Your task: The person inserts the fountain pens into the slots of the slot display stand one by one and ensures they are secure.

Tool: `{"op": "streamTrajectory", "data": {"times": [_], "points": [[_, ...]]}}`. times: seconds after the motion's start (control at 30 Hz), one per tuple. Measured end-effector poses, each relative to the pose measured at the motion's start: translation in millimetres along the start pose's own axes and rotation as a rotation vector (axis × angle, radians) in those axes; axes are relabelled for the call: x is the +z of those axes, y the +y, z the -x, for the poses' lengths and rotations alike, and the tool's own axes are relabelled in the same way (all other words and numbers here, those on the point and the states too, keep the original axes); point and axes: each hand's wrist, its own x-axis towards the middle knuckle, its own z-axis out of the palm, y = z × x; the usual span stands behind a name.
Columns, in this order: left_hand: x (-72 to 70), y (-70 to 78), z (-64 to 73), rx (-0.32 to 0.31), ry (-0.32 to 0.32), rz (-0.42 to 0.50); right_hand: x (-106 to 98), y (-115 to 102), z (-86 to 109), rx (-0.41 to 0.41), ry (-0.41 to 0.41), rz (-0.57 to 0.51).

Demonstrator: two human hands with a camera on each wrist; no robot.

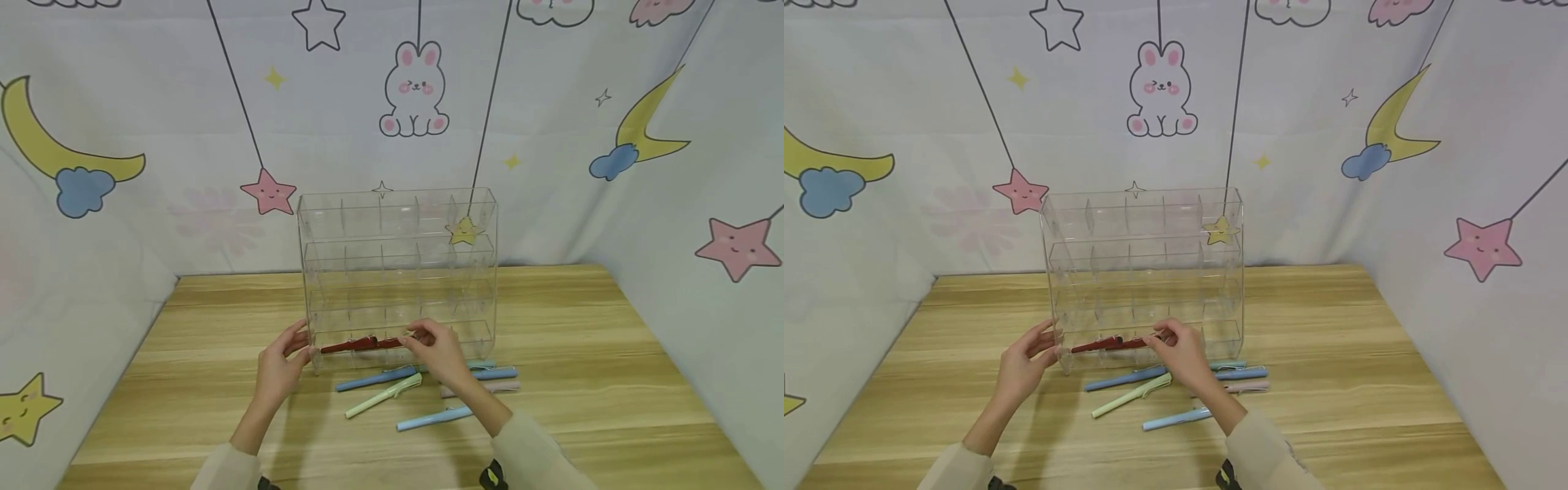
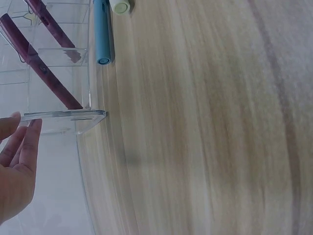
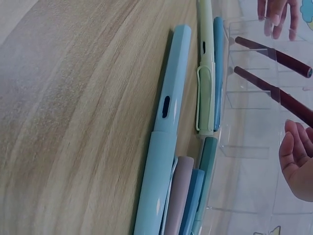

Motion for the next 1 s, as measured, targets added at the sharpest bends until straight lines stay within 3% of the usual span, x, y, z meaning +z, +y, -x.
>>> {"op": "streamTrajectory", "data": {"times": [0.53, 0.8, 1.0], "points": [[0.1, 1.8, -0.7, 0.014, 0.009, -0.024, -11.4, -0.9, 0.5, -0.075, -0.090, -0.009], [1.0, 3.3, -1.1, 0.016, 0.006, -0.030, -20.5, -28.9, 7.3, -0.087, -0.121, -0.012], [1.9, 4.1, -1.5, 0.021, 0.007, -0.032, -26.0, 1.9, 4.4, -0.068, -0.158, -0.038]]}}
